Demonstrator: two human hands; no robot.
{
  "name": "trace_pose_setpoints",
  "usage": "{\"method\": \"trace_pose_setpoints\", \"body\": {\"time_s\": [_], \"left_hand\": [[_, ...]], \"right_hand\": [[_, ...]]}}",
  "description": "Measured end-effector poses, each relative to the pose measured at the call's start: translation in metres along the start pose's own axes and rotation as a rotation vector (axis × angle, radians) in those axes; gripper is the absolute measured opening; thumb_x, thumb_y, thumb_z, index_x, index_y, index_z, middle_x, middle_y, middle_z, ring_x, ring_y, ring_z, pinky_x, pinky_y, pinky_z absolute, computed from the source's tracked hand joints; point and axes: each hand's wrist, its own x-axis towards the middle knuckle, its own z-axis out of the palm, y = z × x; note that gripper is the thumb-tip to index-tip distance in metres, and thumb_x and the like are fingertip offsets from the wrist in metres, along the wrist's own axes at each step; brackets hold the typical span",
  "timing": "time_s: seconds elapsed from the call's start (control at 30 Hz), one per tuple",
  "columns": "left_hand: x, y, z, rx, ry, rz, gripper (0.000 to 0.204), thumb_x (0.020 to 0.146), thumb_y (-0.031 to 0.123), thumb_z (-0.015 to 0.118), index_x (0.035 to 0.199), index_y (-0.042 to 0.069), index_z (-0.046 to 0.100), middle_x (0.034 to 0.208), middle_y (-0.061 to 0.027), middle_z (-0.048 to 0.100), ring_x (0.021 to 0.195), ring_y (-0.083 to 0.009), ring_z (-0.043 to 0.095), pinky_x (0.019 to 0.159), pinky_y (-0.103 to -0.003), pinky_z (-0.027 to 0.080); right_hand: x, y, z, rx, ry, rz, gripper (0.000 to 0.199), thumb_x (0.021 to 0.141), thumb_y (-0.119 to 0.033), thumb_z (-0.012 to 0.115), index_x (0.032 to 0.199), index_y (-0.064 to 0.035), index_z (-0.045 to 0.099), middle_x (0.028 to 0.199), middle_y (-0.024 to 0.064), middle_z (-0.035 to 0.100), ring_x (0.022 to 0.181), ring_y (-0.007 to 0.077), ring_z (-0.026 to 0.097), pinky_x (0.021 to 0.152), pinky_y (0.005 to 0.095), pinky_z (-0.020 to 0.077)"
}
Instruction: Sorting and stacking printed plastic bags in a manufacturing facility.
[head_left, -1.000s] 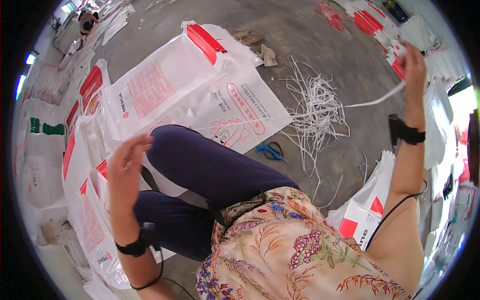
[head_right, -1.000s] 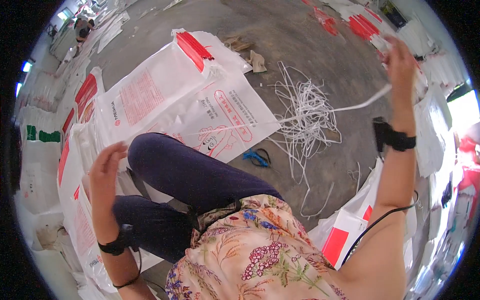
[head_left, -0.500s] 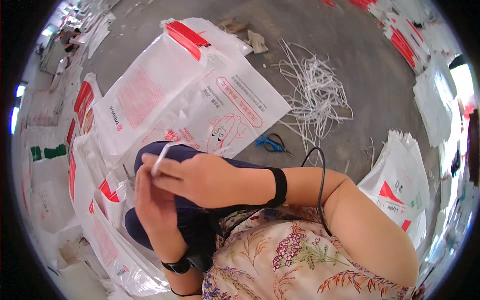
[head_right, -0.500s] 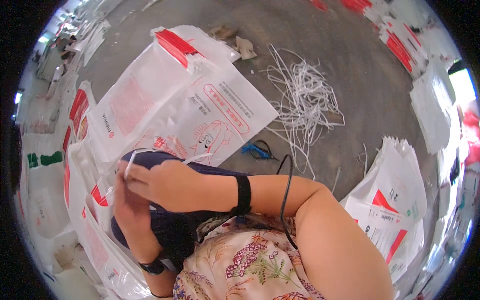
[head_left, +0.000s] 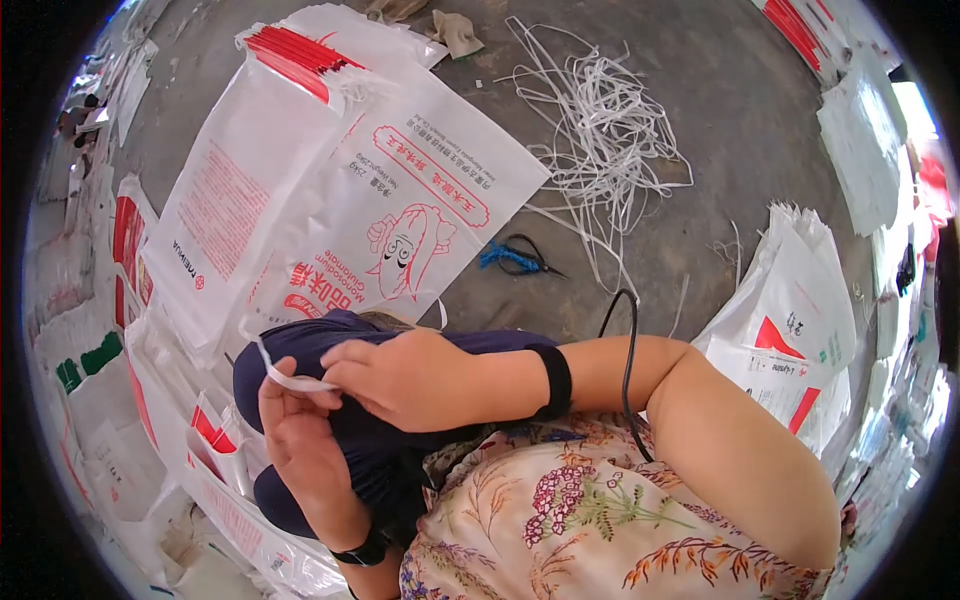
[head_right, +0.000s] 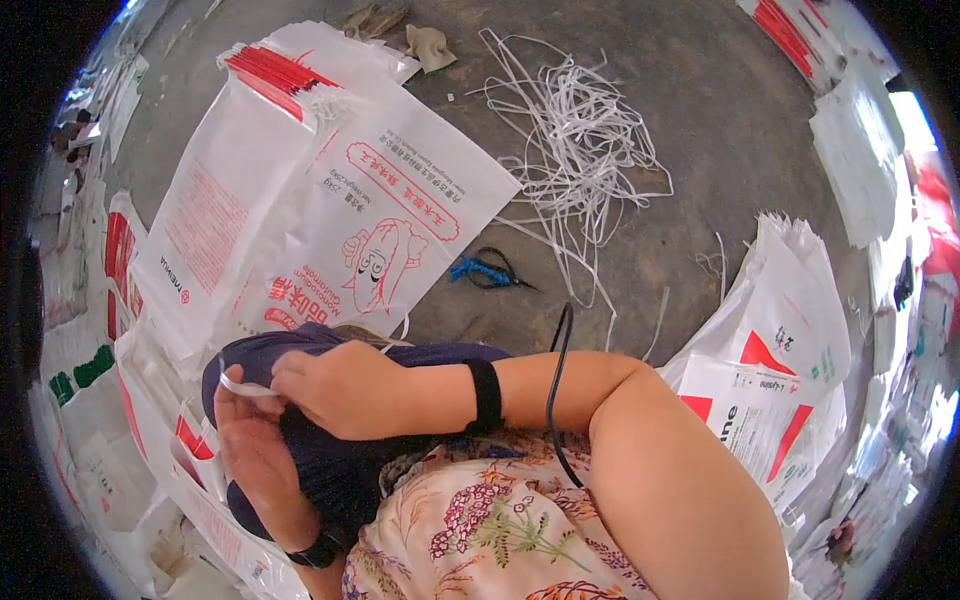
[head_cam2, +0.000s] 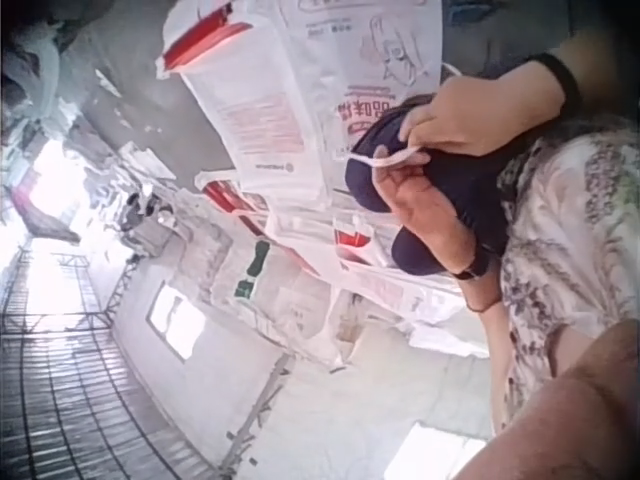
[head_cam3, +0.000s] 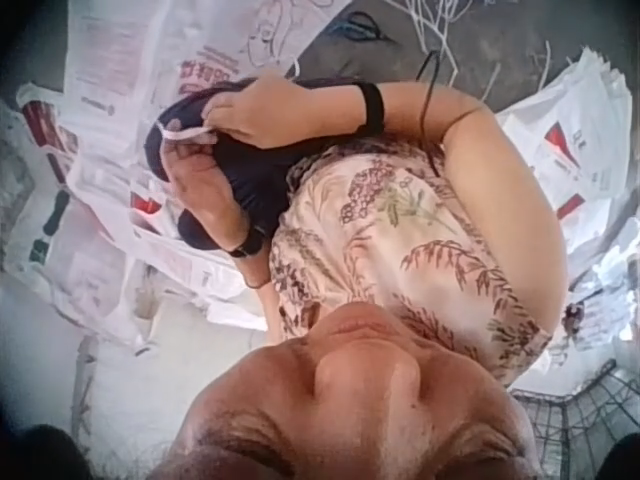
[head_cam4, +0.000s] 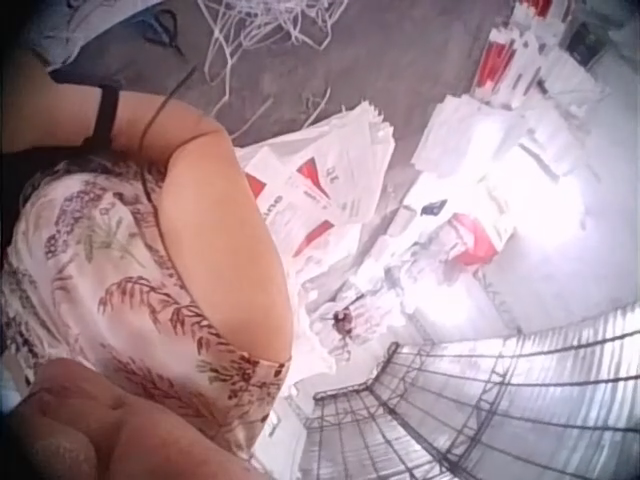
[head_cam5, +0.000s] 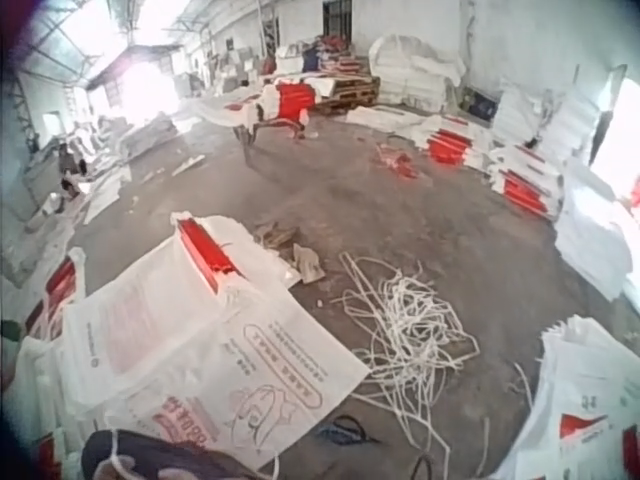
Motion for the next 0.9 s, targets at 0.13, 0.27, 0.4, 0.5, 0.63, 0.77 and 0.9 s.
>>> {"method": "trace_pose_setpoints", "body": {"time_s": [0.13,0.27,0.4,0.5,0.63,0.77,0.9], "left_hand": [[-0.001,0.008,-0.001,0.079,-0.026,-0.060,0.042,0.096,0.025,0.060,0.125,-0.004,0.052,0.092,-0.0035,0.055,0.081,-0.0099,0.048,0.078,-0.025,0.040],[0.000,0.017,0.015,0.331,-0.066,-0.078,0.026,0.099,0.021,0.055,0.111,-0.001,0.060,0.091,-0.0025,0.054,0.079,-0.0103,0.047,0.075,-0.024,0.039],[0.004,0.008,0.019,0.428,0.015,-0.031,0.027,0.103,0.024,0.045,0.091,0.002,0.055,0.083,-0.0034,0.049,0.072,-0.0143,0.045,0.073,-0.027,0.039],[0.015,0.014,0.006,-0.344,0.025,-0.165,0.025,0.105,0.023,0.042,0.089,0.005,0.050,0.073,-0.0026,0.044,0.067,-0.0137,0.041,0.066,-0.028,0.036],[0.026,0.021,-0.020,-0.612,-0.065,-0.115,0.026,0.107,0.026,0.038,0.092,0.007,0.048,0.059,0.0032,0.030,0.050,-0.0068,0.026,0.050,-0.024,0.027],[0.028,0.034,-0.063,-0.536,-0.039,0.027,0.014,0.104,0.014,0.040,0.102,0.002,0.048,0.066,0.0022,0.033,0.050,-0.0070,0.028,0.048,-0.024,0.026],[0.023,0.048,-0.146,-0.462,0.231,0.249,0.014,0.102,0.013,0.045,0.105,0.000,0.050,0.065,0.0023,0.029,0.049,-0.0068,0.025,0.045,-0.023,0.022]], "right_hand": [[0.000,0.000,-0.008,-0.050,-0.162,-0.016,0.020,0.082,-0.011,0.060,0.101,-0.0051,0.057,0.098,0.0081,0.060,0.062,0.0270,0.063,0.051,0.0375,0.0501],[-0.005,-0.002,-0.010,-0.136,-0.233,-0.134,0.020,0.082,-0.017,0.059,0.098,-0.0044,0.057,0.077,0.0081,0.054,0.056,0.0250,0.059,0.048,0.0372,0.0478],[-0.006,-0.001,-0.009,-0.039,-0.277,-0.145,0.016,0.080,-0.017,0.059,0.087,-0.0037,0.055,0.070,0.0109,0.056,0.060,0.0298,0.063,0.052,0.0412,0.0500],[-0.014,0.009,-0.009,0.073,-0.309,-0.129,0.015,0.086,-0.020,0.057,0.090,-0.0054,0.058,0.076,0.0113,0.061,0.062,0.0312,0.064,0.054,0.0421,0.0506],[-0.032,0.032,-0.021,0.253,-0.265,0.015,0.017,0.090,-0.022,0.055,0.096,-0.0078,0.063,0.083,0.0120,0.065,0.073,0.0325,0.066,0.063,0.0444,0.0515],[-0.076,0.096,-0.046,0.151,-0.139,0.292,0.022,0.094,-0.025,0.053,0.104,-0.0105,0.067,0.097,0.0109,0.066,0.098,0.0319,0.060,0.085,0.0437,0.0470],[-0.194,0.214,-0.098,-0.398,0.188,0.749,0.024,0.089,-0.015,0.050,0.103,-0.0033,0.067,0.101,0.0176,0.065,0.099,0.0361,0.060,0.086,0.0452,0.0483]]}}
